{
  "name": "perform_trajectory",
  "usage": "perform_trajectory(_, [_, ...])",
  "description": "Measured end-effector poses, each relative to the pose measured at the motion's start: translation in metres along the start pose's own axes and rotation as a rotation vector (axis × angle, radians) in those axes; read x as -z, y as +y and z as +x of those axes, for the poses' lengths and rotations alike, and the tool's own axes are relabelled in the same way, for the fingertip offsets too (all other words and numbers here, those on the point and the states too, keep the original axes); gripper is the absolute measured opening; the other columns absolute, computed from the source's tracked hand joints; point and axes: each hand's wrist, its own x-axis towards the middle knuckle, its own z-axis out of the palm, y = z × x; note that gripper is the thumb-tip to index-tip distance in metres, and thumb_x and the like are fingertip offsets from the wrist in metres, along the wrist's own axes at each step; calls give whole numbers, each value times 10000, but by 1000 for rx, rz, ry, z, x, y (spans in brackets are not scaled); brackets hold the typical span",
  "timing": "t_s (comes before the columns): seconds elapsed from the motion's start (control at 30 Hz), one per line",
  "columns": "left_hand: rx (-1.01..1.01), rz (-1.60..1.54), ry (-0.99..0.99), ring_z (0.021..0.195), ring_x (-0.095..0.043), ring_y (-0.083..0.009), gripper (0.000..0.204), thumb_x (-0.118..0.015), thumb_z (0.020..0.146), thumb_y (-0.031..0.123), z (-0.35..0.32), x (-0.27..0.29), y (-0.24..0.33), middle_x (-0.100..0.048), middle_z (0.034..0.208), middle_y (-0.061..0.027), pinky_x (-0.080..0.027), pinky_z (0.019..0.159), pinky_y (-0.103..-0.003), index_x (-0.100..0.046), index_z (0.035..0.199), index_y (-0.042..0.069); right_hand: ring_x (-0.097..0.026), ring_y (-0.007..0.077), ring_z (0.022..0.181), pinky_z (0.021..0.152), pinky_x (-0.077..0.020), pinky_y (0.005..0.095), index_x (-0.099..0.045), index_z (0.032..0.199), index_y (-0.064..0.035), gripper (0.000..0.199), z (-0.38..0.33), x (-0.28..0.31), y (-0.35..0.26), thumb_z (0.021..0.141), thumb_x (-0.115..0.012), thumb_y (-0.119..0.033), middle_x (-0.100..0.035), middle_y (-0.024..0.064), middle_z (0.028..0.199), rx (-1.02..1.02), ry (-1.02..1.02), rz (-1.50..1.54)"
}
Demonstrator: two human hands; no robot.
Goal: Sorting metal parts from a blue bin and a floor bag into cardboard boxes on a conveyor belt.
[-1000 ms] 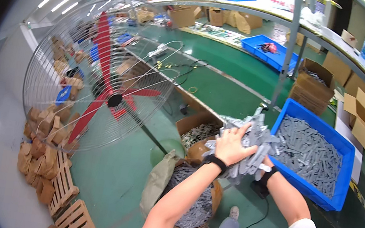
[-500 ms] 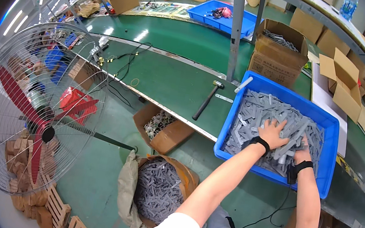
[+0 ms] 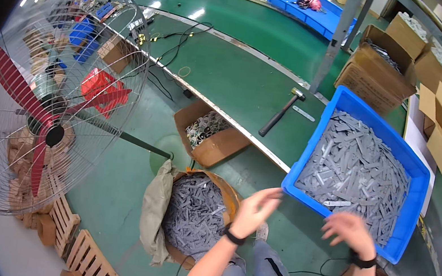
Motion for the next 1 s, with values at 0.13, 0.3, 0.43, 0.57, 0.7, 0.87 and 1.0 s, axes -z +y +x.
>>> perform_trajectory(0.13, [270, 384, 437, 934, -573, -175, 295, -544, 821, 94, -83, 108, -125, -596, 1016, -130, -455, 813, -278, -529, 1094, -17, -606, 327, 737, 659, -489, 384, -602, 937, -3, 406, 83, -80, 86, 743, -572, -358, -622, 193, 851, 171, -369, -1046])
perform_trajectory(0.3, [509, 720, 489, 852, -579, -281, 337, -605, 753, 194, -183, 159, -228, -599, 925, -168, -455, 775, -346, -554, 1023, -1, -608, 320, 604, 590, -487, 407, -611, 768, 31, 259, 197, -158, 175, 666, -533, -194, -621, 195, 721, -104, -621, -1247])
perform_trajectory(0.43, [608, 850, 421, 1060, -433, -377, 444, -618, 714, 225, -228, 161, -303, -474, 1134, -228, -364, 901, -419, -520, 1107, 41, -613, 328, 738, 662, -479, 398, -630, 829, 22, 285, 302, -168, 320, 670, -546, -199, -627, 200, 816, -236, -712, -1435])
perform_trajectory(0.57, [746, 966, 465, 1135, -350, -396, 551, -649, 692, 237, -252, 178, -358, -376, 1259, -222, -346, 927, -445, -462, 1184, 75, -608, 330, 814, 700, -471, 389, -640, 851, 3, 269, 383, -183, 419, 697, -552, -200, -629, 183, 866, -444, -427, -1240])
perform_trajectory(0.7, [904, 1115, 365, 1223, -188, -454, 869, -739, 599, 271, -249, 200, -398, -187, 1384, -191, -288, 960, -524, -282, 1327, 147, -587, 330, 894, 764, -465, 393, -627, 915, -15, 292, 455, -203, 521, 732, -546, -228, -606, 192, 965, -579, -148, -1043])
perform_trajectory(0.87, [1038, 1224, 201, 1246, -97, -487, 1166, -822, 429, 399, -219, 224, -432, -94, 1396, -230, -228, 979, -553, -180, 1363, 126, -548, 353, 964, 823, -450, 405, -586, 992, -3, 365, 524, -236, 615, 745, -550, -270, -563, 206, 1058, -590, -13, -892])
perform_trajectory(1.0, [723, 1254, 201, 1246, -46, -501, 1281, -829, 338, 475, -225, 248, -462, -65, 1348, -322, -179, 981, -575, -164, 1345, 42, -569, 340, 944, 817, -457, 408, -534, 1030, -18, 362, 565, -256, 668, 749, -558, -244, -575, 194, 1042, -675, 242, -736])
